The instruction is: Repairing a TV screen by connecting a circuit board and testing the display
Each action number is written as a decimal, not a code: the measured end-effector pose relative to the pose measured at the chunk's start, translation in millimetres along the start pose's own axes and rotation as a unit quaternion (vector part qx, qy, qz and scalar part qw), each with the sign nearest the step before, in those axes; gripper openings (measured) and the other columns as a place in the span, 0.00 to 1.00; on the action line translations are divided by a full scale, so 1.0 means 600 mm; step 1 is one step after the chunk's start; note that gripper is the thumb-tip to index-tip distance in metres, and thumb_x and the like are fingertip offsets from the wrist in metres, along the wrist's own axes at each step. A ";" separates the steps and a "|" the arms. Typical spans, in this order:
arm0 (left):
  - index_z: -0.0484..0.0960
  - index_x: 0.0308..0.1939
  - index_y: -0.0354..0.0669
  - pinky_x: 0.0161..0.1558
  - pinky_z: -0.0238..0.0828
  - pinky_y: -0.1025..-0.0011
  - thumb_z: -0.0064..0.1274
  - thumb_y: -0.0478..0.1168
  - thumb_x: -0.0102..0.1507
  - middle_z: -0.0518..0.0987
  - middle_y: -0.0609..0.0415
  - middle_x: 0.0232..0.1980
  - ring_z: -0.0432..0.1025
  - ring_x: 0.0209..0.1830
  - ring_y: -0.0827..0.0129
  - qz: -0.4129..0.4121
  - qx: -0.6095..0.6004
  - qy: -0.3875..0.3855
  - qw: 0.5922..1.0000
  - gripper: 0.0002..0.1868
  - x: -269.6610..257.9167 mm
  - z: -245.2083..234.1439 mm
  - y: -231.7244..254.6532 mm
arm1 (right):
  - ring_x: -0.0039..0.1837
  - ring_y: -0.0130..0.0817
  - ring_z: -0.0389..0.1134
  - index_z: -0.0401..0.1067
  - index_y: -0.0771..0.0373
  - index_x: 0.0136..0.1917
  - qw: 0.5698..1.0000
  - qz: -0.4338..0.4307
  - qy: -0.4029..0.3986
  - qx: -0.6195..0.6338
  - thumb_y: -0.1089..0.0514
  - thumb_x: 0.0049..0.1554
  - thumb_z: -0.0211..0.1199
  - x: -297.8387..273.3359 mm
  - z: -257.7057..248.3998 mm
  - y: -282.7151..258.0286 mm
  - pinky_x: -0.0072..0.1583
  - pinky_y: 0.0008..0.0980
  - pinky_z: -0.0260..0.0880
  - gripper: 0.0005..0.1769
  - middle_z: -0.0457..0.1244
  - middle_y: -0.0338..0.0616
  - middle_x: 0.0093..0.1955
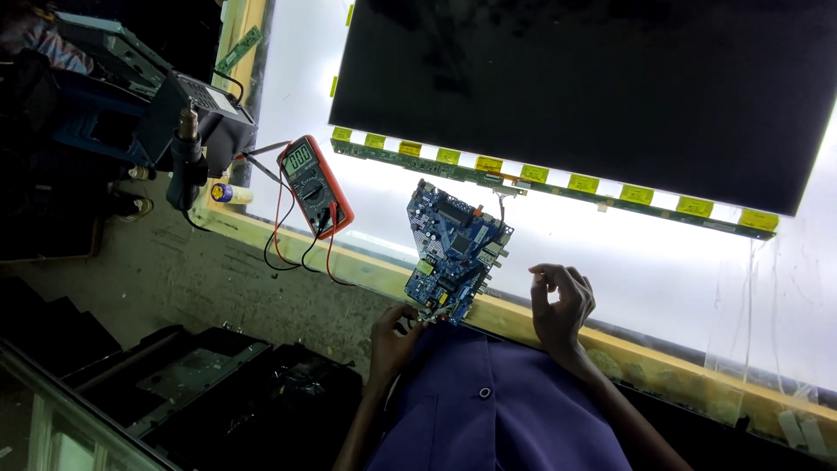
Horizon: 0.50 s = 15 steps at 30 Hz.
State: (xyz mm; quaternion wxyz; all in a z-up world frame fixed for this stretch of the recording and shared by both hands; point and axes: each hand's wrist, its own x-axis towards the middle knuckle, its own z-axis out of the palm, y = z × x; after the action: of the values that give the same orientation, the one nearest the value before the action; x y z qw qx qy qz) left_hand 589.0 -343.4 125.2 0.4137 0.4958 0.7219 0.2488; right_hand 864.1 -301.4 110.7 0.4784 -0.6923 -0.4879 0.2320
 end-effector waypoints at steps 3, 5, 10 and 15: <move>0.82 0.30 0.41 0.34 0.74 0.63 0.67 0.35 0.52 0.80 0.39 0.33 0.76 0.40 0.48 0.000 -0.005 0.001 1.000 0.08 0.000 0.000 -0.003 | 0.34 0.35 0.63 0.76 0.52 0.38 1.000 -0.001 -0.002 0.002 0.63 0.50 0.61 0.001 -0.001 0.000 0.44 0.33 0.59 0.07 0.61 0.36 0.26; 0.82 0.30 0.41 0.34 0.74 0.64 0.68 0.35 0.51 0.80 0.39 0.33 0.76 0.40 0.49 0.001 -0.006 0.003 1.000 0.09 0.005 0.001 -0.002 | 0.34 0.36 0.63 0.76 0.52 0.38 1.000 -0.001 -0.006 0.003 0.63 0.50 0.61 0.005 0.000 -0.003 0.44 0.33 0.59 0.06 0.61 0.36 0.27; 0.82 0.31 0.42 0.33 0.74 0.60 0.68 0.37 0.52 0.80 0.40 0.33 0.76 0.34 0.46 -0.007 0.013 0.002 1.000 0.09 -0.001 -0.002 0.008 | 0.34 0.35 0.63 0.76 0.52 0.38 1.000 -0.009 -0.007 0.003 0.64 0.50 0.60 0.001 -0.003 -0.006 0.44 0.31 0.59 0.07 0.60 0.35 0.27; 0.82 0.32 0.45 0.32 0.71 0.59 0.67 0.38 0.52 0.80 0.43 0.33 0.75 0.29 0.51 -0.006 0.028 0.001 1.000 0.09 0.000 0.001 0.002 | 0.34 0.36 0.63 0.76 0.53 0.38 1.000 -0.016 -0.007 0.010 0.64 0.50 0.60 0.002 -0.002 -0.009 0.45 0.32 0.58 0.07 0.60 0.36 0.27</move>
State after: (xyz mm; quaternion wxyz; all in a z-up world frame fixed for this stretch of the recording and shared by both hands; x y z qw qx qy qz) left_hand 590.1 -343.1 125.5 0.4008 0.5021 0.7321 0.2264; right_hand 863.2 -300.5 116.5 0.4854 -0.6782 -0.4997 0.2341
